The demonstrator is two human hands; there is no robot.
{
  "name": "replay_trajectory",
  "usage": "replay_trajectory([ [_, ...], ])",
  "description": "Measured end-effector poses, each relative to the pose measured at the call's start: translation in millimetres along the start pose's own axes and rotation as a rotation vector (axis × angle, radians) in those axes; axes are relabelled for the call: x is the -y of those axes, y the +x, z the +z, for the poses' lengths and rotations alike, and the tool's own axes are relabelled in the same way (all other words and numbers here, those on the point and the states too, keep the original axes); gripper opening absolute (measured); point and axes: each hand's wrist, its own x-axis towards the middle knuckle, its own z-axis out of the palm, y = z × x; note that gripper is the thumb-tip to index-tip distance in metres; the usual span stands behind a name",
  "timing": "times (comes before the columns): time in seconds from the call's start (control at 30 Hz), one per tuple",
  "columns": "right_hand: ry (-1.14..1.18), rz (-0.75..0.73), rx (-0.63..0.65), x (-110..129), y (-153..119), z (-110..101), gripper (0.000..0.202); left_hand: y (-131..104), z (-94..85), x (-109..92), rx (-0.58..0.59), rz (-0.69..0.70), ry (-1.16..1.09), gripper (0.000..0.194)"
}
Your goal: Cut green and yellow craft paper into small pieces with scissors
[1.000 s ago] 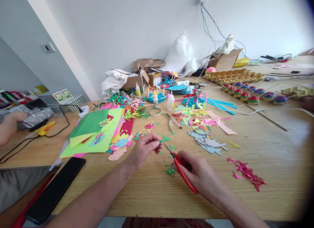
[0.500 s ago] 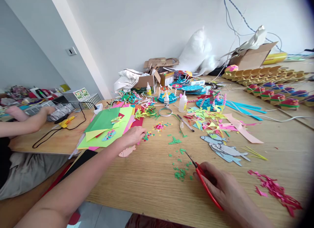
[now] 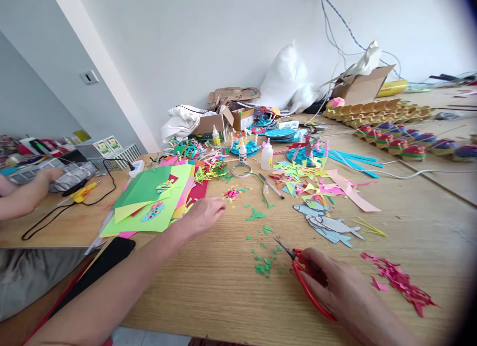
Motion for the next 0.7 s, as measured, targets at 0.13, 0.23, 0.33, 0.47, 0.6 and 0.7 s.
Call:
replay_trajectory([
  [0.13,-0.113,0.001,-0.008,-4,-7,-3,0.019,-2,10.6,-30,0.053,0.241,0.026,0.022],
  [0.23,-0.151,-0.003,0.009,-5,-11,-7,0.018,-2,20.7,-38,0.034,0.295,0.023,0.022],
  [0.33,-0.177,-0.006,0.012,-8,-17,-10,0.019,-5,27.5,-40,0.036,0.308,-0.016,0.023],
  [0.47,-0.224,0.032,-0.008,-14,-24,-10,0.02,-22,33.0,-47,0.101,0.306,-0.024,0.038],
  [0.6,-0.238,0.061,-0.022,-16,-24,-7,0.022,-43,39.6,-64,0.21,0.306,-0.017,0.058],
  [0.7,-0.274,0.071,-0.093,-14,-20,-6,0.024,-47,40.3,-77,0.255,0.355,-0.057,0.063],
])
